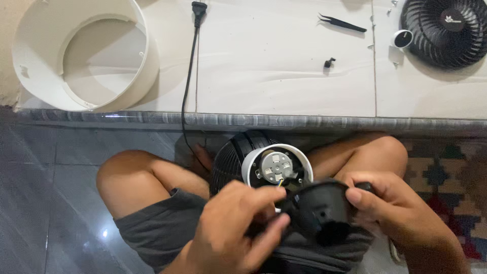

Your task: The person sits on the floor and assembles the internal components of an electric fan. They use a screwdriver to tighten screws on the motor housing and secure the fan blade assembly to the motor shaft.

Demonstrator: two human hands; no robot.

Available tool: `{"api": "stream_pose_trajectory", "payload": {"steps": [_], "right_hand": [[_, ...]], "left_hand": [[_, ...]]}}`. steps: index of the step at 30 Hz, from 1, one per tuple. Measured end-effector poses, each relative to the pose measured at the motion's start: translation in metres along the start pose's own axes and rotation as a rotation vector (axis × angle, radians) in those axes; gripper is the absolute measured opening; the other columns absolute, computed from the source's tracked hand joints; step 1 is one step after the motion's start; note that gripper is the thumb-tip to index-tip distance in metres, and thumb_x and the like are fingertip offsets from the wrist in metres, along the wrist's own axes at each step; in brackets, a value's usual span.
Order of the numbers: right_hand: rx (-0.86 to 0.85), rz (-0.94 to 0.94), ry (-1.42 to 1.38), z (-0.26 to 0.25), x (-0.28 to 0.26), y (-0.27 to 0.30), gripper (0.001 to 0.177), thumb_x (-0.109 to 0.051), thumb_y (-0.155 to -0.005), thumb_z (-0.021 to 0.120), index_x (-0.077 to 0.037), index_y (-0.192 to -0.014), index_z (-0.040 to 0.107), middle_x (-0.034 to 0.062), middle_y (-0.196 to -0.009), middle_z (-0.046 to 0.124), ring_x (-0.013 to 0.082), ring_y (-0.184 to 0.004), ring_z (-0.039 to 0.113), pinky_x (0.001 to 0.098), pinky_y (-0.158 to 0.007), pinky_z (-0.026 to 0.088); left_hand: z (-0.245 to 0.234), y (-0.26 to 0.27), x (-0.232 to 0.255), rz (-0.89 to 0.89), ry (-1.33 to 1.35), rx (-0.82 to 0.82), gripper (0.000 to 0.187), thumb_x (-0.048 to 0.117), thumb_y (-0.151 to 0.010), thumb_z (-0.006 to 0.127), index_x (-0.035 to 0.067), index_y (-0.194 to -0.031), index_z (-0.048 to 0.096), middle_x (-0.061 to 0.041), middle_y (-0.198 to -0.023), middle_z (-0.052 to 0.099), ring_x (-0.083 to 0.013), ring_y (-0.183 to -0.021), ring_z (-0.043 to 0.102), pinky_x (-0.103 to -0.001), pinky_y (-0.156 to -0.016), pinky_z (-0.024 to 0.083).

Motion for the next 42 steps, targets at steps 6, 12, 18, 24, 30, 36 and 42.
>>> {"api": "stream_pose_trajectory", "payload": {"steps": [6,12,18,24,30,36,42], "right_hand": [[0.016,-0.075,0.055,0.007,-0.008,0.004,0.025,-0.022,-0.107,0.060,0.001,-0.098,0.060,0.0006,-0.065,0.052,0.0106,-0.053,0.043,0.0282,-0.045,0.034],[0.204,0.017,0.192,0.014,-0.019,-0.011,0.025,-0.023,-0.102,0.061,-0.001,-0.091,0.064,0.0017,-0.059,0.049,0.0132,-0.048,0.040,0.0296,-0.042,0.032],[0.043,-0.084,0.246,0.014,-0.029,-0.012,0.025,-0.025,-0.106,0.062,-0.003,-0.095,0.059,0.0009,-0.065,0.053,0.0113,-0.057,0.047,0.0276,-0.048,0.038],[-0.104,-0.249,0.221,0.012,-0.038,-0.014,0.027,-0.027,-0.099,0.068,-0.001,-0.097,0.063,0.0030,-0.075,0.059,0.0110,-0.066,0.053,0.0269,-0.053,0.042],[-0.056,-0.358,0.306,0.017,-0.043,-0.006,0.039,-0.034,-0.082,0.072,0.001,-0.097,0.065,0.0097,-0.086,0.063,0.0174,-0.082,0.053,0.0320,-0.070,0.045],[-0.105,-0.576,0.408,0.037,-0.066,0.007,0.038,-0.030,-0.078,0.070,0.003,-0.096,0.069,0.0160,-0.101,0.068,0.0258,-0.099,0.062,0.0360,-0.089,0.046],[-0.039,-0.571,0.333,0.030,-0.061,0.019,0.042,-0.029,-0.068,0.072,0.003,-0.094,0.070,0.0189,-0.096,0.063,0.0272,-0.090,0.064,0.0356,-0.084,0.047]], "left_hand": [[0.012,0.032,0.004,0.140,0.316,-0.021,0.027,0.007,-0.088,0.085,0.008,-0.109,0.068,-0.003,-0.078,0.067,-0.0216,-0.070,0.069,-0.033,-0.064,0.054],[0.029,0.066,-0.017,0.147,0.587,-0.258,0.014,0.015,-0.112,0.059,0.006,-0.119,0.066,-0.009,-0.099,0.071,-0.0275,-0.090,0.072,-0.037,-0.084,0.058],[0.020,0.059,-0.029,-0.006,0.649,-0.281,0.017,0.016,-0.111,0.060,0.004,-0.123,0.063,-0.010,-0.105,0.070,-0.0234,-0.095,0.073,-0.034,-0.086,0.057],[-0.002,0.013,-0.026,-0.234,0.387,-0.129,0.035,-0.002,-0.087,0.072,0.000,-0.120,0.063,-0.014,-0.107,0.068,-0.0210,-0.082,0.070,-0.029,-0.072,0.058],[0.003,0.008,-0.019,-0.099,0.261,-0.173,0.028,-0.002,-0.098,0.067,0.003,-0.125,0.064,-0.013,-0.116,0.072,-0.0266,-0.108,0.075,-0.034,-0.092,0.061],[0.010,0.012,-0.022,-0.091,0.367,-0.262,0.022,0.001,-0.101,0.071,0.003,-0.123,0.066,-0.011,-0.116,0.074,-0.0265,-0.107,0.077,-0.034,-0.093,0.063],[0.013,0.011,-0.014,0.008,0.202,-0.289,0.025,0.007,-0.091,0.079,0.004,-0.114,0.069,-0.010,-0.111,0.073,-0.0265,-0.094,0.074,-0.034,-0.082,0.060]]}}
Point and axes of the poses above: each hand's wrist, its own y-axis away from the middle knuckle, its own z-axis out of the palm, x = y × z, the point moved 7 cm from there along -y, towards the middle knuckle
